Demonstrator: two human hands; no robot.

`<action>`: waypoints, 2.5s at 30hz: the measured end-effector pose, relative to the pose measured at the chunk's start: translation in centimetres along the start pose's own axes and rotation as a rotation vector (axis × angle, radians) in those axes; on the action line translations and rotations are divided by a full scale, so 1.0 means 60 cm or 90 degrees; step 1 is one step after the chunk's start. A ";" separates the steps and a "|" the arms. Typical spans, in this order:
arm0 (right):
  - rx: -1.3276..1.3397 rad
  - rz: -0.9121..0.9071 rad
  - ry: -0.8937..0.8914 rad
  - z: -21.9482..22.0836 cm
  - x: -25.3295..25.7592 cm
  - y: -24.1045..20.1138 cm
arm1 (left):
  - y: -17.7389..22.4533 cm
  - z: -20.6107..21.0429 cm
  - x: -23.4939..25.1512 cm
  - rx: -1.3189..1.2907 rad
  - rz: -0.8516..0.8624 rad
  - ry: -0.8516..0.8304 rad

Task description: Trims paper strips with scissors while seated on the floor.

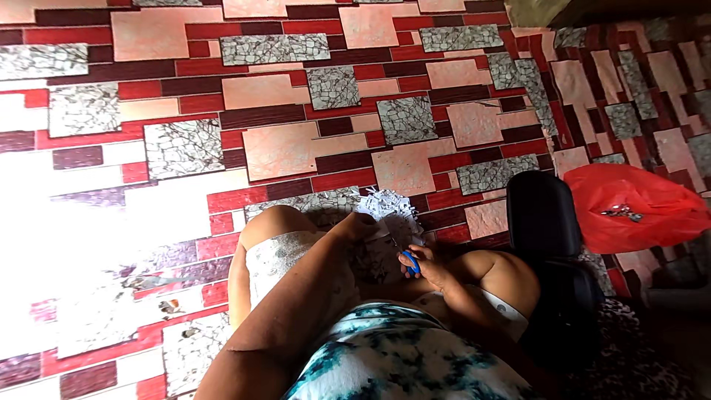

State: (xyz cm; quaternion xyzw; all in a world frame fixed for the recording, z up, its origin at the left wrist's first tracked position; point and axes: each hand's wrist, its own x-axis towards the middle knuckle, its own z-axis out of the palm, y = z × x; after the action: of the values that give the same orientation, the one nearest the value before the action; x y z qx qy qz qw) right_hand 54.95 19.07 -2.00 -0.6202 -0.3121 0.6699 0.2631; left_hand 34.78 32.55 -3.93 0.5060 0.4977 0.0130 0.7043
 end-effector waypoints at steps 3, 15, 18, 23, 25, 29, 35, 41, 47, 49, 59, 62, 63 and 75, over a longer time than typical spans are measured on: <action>0.011 -0.007 0.005 0.000 0.003 0.005 | -0.006 0.001 0.005 0.007 0.004 -0.008; 0.027 -0.023 0.013 0.001 0.004 0.005 | 0.003 0.000 0.002 0.006 0.003 -0.038; 0.007 -0.051 0.025 0.001 0.004 0.007 | 0.002 -0.001 0.003 0.004 0.012 -0.038; -0.014 -0.053 0.049 0.003 0.002 0.003 | 0.003 -0.002 0.001 -0.005 0.011 -0.041; 0.000 -0.038 0.044 0.002 0.003 0.003 | 0.004 -0.001 0.000 -0.011 0.012 -0.030; 0.010 -0.005 0.013 0.002 0.002 0.002 | 0.001 -0.003 0.003 0.039 0.028 -0.016; 0.008 -0.006 0.007 0.003 0.003 0.003 | -0.006 0.001 0.010 0.017 0.037 -0.024; 0.023 -0.020 0.015 0.003 0.006 0.006 | -0.001 0.003 0.007 0.014 0.030 -0.027; -0.001 -0.053 0.040 0.002 0.004 0.007 | -0.002 0.003 0.010 -0.002 0.004 -0.021; 0.015 -0.062 0.057 0.001 0.004 0.007 | 0.002 -0.001 0.008 -0.006 -0.030 -0.019; 0.030 -0.010 0.063 0.000 0.001 0.003 | -0.005 -0.004 0.002 0.008 -0.037 -0.030; 0.016 0.015 0.022 -0.002 0.002 0.006 | -0.007 -0.003 -0.003 -0.004 -0.023 -0.024; 0.009 0.015 0.015 -0.001 0.001 0.006 | -0.008 -0.002 -0.003 0.002 -0.021 -0.025; -0.269 0.113 0.081 0.029 -0.036 -0.078 | 0.036 0.011 -0.059 0.095 -0.039 -0.027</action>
State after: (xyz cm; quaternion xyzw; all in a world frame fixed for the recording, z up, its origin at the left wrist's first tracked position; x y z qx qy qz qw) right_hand 53.26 20.41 2.98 -0.7273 -0.3722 0.5700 0.0868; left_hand 34.52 31.29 0.10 0.5421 0.4976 -0.0562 0.6748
